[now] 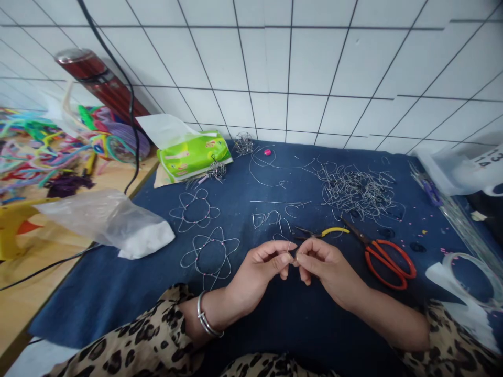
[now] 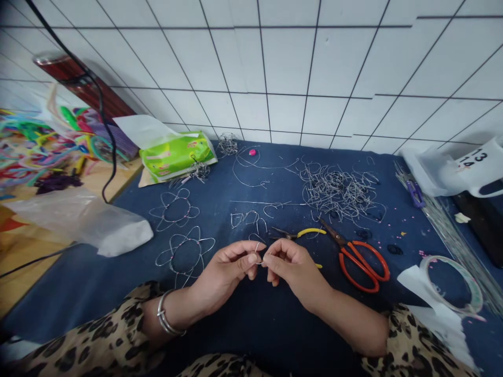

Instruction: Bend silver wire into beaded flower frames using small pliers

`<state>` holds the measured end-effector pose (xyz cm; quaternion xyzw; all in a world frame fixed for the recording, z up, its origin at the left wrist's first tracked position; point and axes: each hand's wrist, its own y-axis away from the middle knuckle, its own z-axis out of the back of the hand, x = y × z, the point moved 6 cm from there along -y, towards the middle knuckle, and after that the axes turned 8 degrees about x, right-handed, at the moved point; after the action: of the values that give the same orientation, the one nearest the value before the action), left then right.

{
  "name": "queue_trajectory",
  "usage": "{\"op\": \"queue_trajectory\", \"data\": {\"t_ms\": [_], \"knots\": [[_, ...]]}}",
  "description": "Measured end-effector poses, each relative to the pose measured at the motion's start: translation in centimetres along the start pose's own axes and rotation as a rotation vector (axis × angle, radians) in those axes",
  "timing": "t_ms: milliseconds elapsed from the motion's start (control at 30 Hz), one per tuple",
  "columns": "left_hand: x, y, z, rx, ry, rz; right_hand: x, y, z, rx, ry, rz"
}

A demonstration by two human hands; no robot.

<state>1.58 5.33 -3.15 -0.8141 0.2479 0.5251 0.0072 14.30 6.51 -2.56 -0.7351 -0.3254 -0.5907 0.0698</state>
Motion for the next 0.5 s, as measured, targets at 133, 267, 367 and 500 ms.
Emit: {"op": "queue_trajectory", "data": {"t_ms": [133, 267, 367, 500], "knots": [[-0.42, 0.04, 0.00, -0.002, 0.004, -0.033, 0.03, 0.05, -0.34, 0.056, 0.069, -0.041], [-0.56, -0.06, 0.03, 0.005, -0.079, -0.022, -0.08, 0.07, -0.03, 0.011, 0.061, -0.020], [-0.59, -0.27, -0.13, 0.052, -0.111, -0.008, -0.37, 0.02, 0.23, -0.022, 0.026, 0.001], [-0.67, -0.41, -0.24, 0.091, -0.137, 0.013, -0.57, -0.09, 0.32, -0.036, -0.028, -0.006]]}}
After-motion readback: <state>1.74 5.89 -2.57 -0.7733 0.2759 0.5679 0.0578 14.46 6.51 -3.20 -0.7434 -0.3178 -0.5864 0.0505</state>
